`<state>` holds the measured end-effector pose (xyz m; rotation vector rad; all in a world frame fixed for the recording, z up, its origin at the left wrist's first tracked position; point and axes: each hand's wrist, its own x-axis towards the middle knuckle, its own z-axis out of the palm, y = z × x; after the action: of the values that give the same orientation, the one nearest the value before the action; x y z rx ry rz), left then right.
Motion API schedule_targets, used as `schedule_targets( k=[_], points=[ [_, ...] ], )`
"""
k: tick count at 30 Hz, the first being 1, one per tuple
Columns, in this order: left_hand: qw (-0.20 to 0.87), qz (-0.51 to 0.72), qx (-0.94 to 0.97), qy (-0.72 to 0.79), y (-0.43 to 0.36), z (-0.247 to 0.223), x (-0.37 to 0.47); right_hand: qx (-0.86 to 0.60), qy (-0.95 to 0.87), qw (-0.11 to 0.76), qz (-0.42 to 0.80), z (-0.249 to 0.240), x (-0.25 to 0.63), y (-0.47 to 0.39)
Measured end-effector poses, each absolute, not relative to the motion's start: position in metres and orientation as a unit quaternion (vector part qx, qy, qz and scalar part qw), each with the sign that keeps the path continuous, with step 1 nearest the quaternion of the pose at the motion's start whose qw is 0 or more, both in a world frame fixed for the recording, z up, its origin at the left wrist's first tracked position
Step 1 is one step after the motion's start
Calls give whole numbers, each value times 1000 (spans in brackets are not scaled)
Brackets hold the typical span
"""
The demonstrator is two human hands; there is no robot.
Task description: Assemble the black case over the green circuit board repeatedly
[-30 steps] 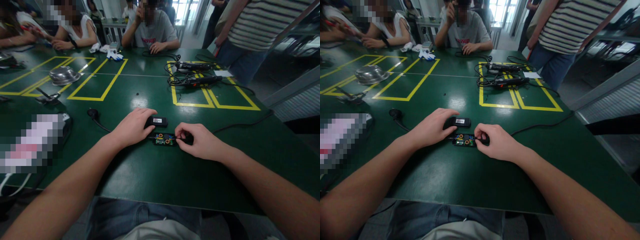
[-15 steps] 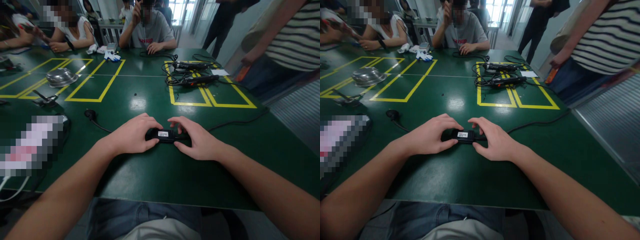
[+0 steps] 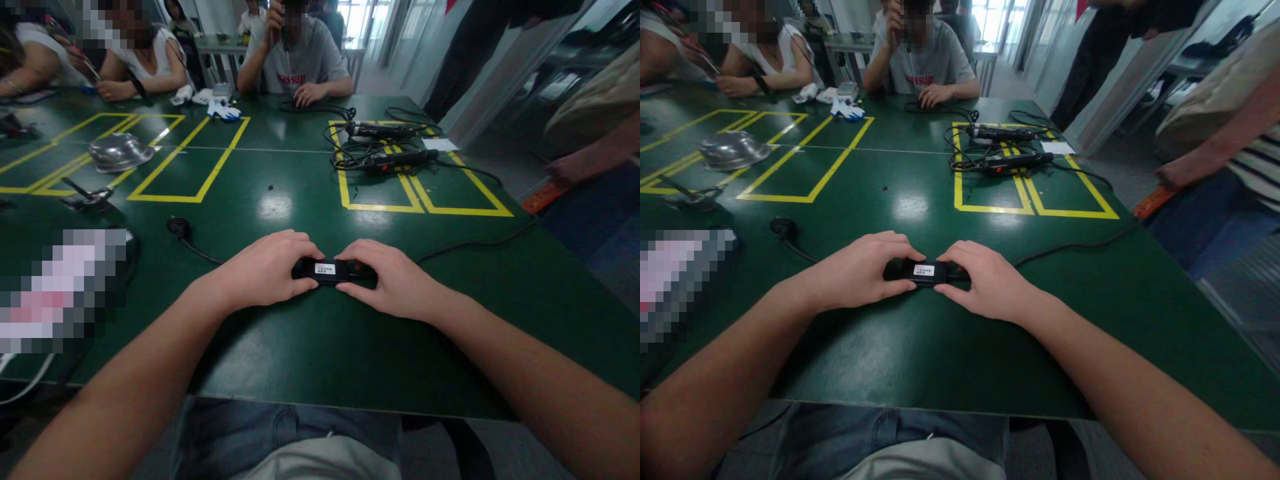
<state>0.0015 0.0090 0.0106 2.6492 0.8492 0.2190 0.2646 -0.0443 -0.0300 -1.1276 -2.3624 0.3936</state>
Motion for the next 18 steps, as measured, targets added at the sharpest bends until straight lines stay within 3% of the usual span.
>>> schedule_targets(
  k=[18],
  points=[
    [148,67,940,301,7,13,3,-422,-863,241,135,-29,263,-45]
  ],
)
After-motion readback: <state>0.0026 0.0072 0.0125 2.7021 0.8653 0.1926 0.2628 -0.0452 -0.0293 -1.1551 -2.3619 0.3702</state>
